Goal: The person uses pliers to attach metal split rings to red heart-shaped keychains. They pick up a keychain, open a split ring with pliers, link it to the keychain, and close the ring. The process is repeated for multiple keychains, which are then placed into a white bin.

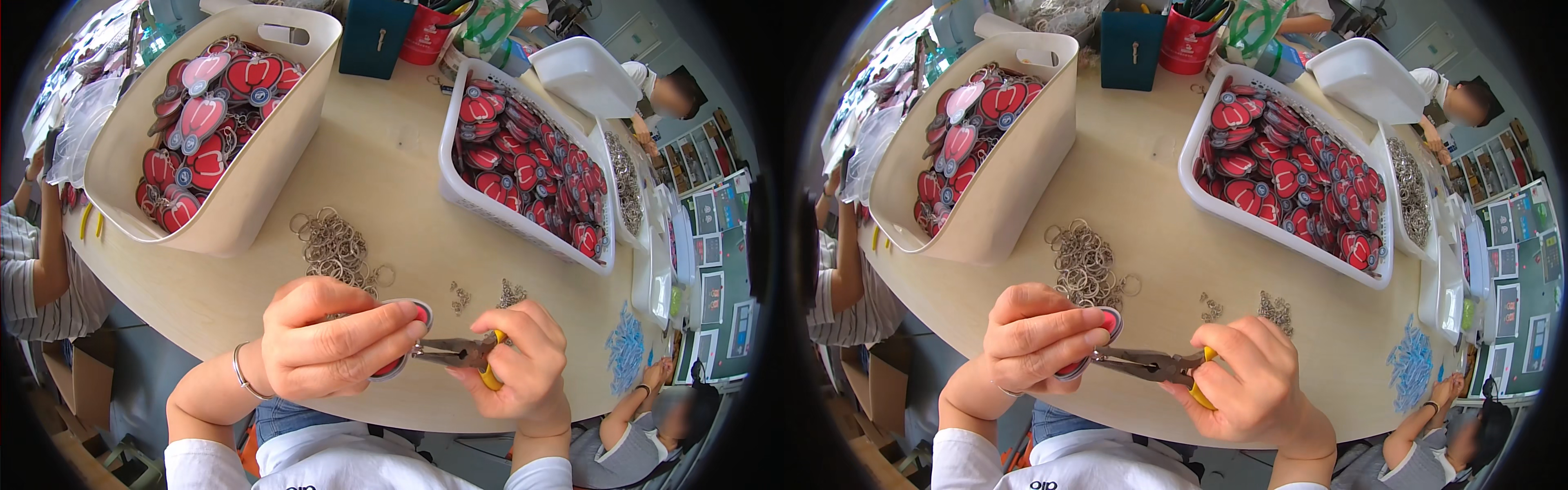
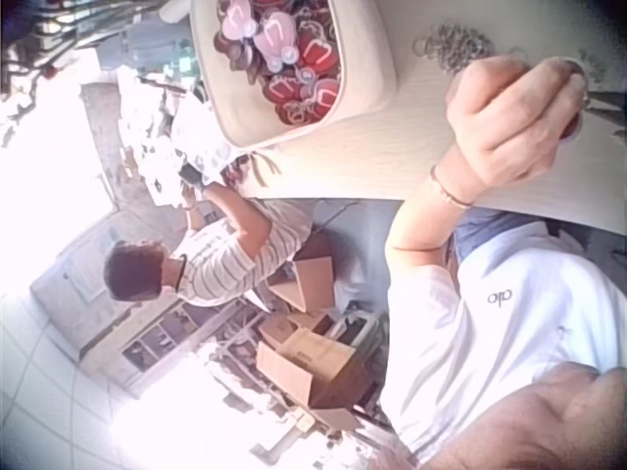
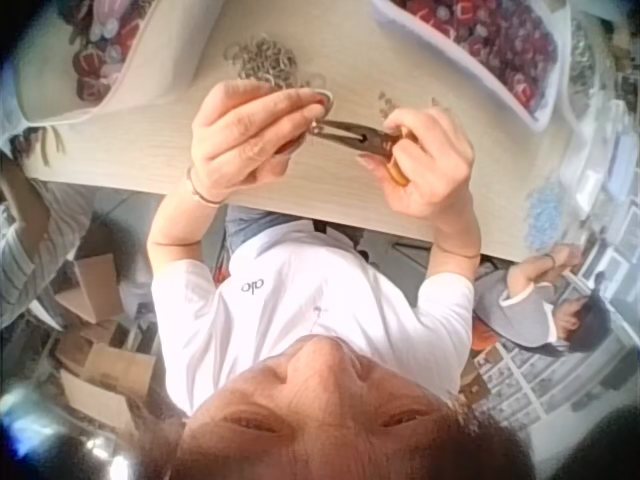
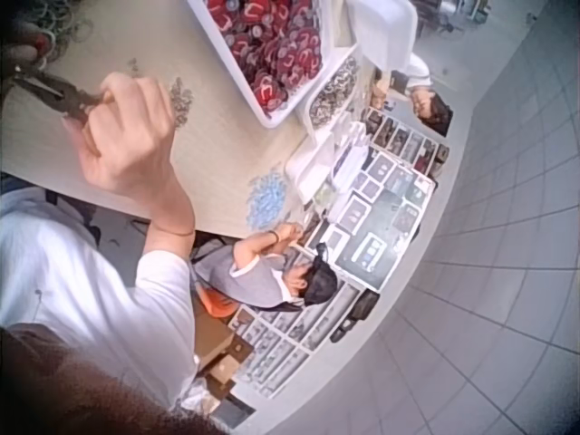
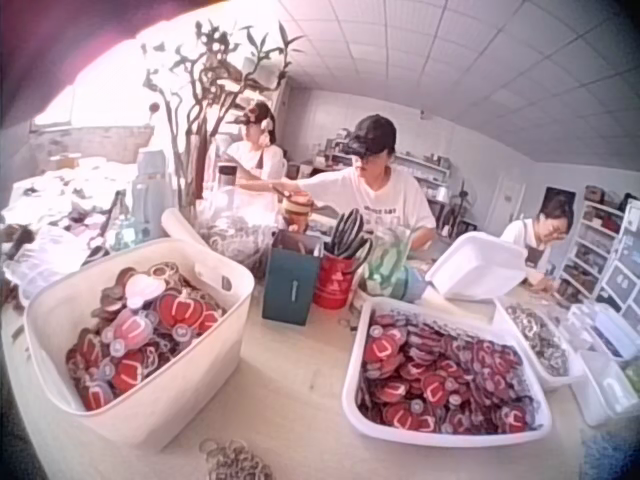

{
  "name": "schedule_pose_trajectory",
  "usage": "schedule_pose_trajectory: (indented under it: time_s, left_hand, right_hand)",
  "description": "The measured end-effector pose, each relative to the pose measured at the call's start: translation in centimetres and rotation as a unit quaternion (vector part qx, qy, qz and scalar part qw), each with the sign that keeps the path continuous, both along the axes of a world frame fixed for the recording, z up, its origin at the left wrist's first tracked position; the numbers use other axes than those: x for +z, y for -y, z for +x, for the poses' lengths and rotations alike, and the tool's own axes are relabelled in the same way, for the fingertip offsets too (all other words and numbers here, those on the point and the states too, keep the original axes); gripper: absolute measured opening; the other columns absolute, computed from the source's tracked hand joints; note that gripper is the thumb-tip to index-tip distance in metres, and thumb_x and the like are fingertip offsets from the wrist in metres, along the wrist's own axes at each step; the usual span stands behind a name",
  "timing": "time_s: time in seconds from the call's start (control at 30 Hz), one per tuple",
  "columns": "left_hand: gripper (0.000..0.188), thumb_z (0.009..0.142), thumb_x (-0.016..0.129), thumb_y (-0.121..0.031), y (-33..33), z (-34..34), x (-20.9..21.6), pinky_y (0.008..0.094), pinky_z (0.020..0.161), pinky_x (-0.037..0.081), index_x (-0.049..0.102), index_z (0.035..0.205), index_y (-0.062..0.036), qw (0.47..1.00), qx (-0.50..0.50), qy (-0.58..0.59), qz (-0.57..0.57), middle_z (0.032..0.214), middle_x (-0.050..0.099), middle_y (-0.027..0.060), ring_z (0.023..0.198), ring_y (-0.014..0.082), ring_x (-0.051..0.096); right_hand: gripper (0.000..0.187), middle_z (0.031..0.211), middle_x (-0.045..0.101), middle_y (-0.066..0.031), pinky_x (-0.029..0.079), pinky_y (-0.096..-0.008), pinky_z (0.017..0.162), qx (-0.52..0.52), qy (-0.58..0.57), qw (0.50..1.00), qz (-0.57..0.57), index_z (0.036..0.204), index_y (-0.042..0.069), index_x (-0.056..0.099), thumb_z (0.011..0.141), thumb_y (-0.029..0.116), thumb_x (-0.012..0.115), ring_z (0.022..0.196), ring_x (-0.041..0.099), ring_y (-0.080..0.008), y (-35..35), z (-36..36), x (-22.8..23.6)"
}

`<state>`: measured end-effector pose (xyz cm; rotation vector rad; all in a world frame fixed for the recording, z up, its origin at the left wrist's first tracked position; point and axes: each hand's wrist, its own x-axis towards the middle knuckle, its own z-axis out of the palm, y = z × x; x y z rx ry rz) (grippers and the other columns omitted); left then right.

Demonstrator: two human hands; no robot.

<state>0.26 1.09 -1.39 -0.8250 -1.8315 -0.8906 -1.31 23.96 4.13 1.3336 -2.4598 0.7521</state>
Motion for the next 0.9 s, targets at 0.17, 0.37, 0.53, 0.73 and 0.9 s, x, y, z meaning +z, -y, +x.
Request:
schedule_pose_trajectory:
  time_s: [0.17,0.37,0.53,0.73,0.9]
  left_hand:
    - [0.034,0.055,0.064,-0.005,0.17,-0.21,0.02,0.0224,0.056,0.048,0.074,0.088,-0.0050,1.000,-0.001,-0.016,-0.011,0.097,0.070,0.0036,0.070,0.0145,0.057]
    - [0.027,0.067,0.068,-0.004,0.46,0.07,0.06,0.0260,0.060,0.050,0.073,0.093,-0.0077,0.999,-0.009,-0.005,-0.032,0.101,0.069,0.0030,0.078,0.0179,0.059]
    - [0.025,0.072,0.070,-0.004,0.66,0.15,-0.14,0.0280,0.063,0.052,0.073,0.096,-0.0091,0.999,-0.008,0.000,-0.044,0.103,0.068,0.0025,0.080,0.0198,0.060]
    - [0.030,0.067,0.068,-0.004,0.55,0.42,0.13,0.0289,0.065,0.051,0.073,0.096,-0.0084,0.999,0.009,0.017,-0.047,0.102,0.069,0.0028,0.080,0.0200,0.060]
    - [0.032,0.066,0.065,-0.003,0.69,0.62,0.19,0.0286,0.065,0.050,0.073,0.096,-0.0070,0.998,0.006,0.033,-0.046,0.103,0.069,0.0046,0.078,0.0195,0.061]
  right_hand:
    - [0.040,0.077,0.058,-0.0089,0.039,-0.0316,0.046,0.000,0.000,1.000,0.008,0.054,0.007,0.044,0.062,0.017,0.081,0.056,0.049,-0.0209,-0.08,0.21,0.07]
    - [0.039,0.076,0.057,-0.0093,0.037,-0.0299,0.043,0.002,-0.010,1.000,0.010,0.054,0.007,0.043,0.060,0.015,0.081,0.054,0.047,-0.0197,-0.44,0.54,-0.10]
    - [0.036,0.077,0.057,-0.0107,0.036,-0.0292,0.042,0.000,-0.025,0.999,0.035,0.056,0.005,0.046,0.058,0.012,0.081,0.054,0.046,-0.0197,-0.54,0.81,-0.10]
    - [0.035,0.078,0.056,-0.0101,0.037,-0.0294,0.043,-0.019,-0.026,0.999,0.019,0.057,0.004,0.048,0.060,0.013,0.082,0.056,0.047,-0.0206,-0.12,0.57,-0.06]
    - [0.035,0.079,0.056,-0.0103,0.038,-0.0300,0.044,-0.024,-0.022,0.999,0.022,0.057,0.004,0.049,0.060,0.014,0.082,0.056,0.047,-0.0209,0.09,0.72,0.06]
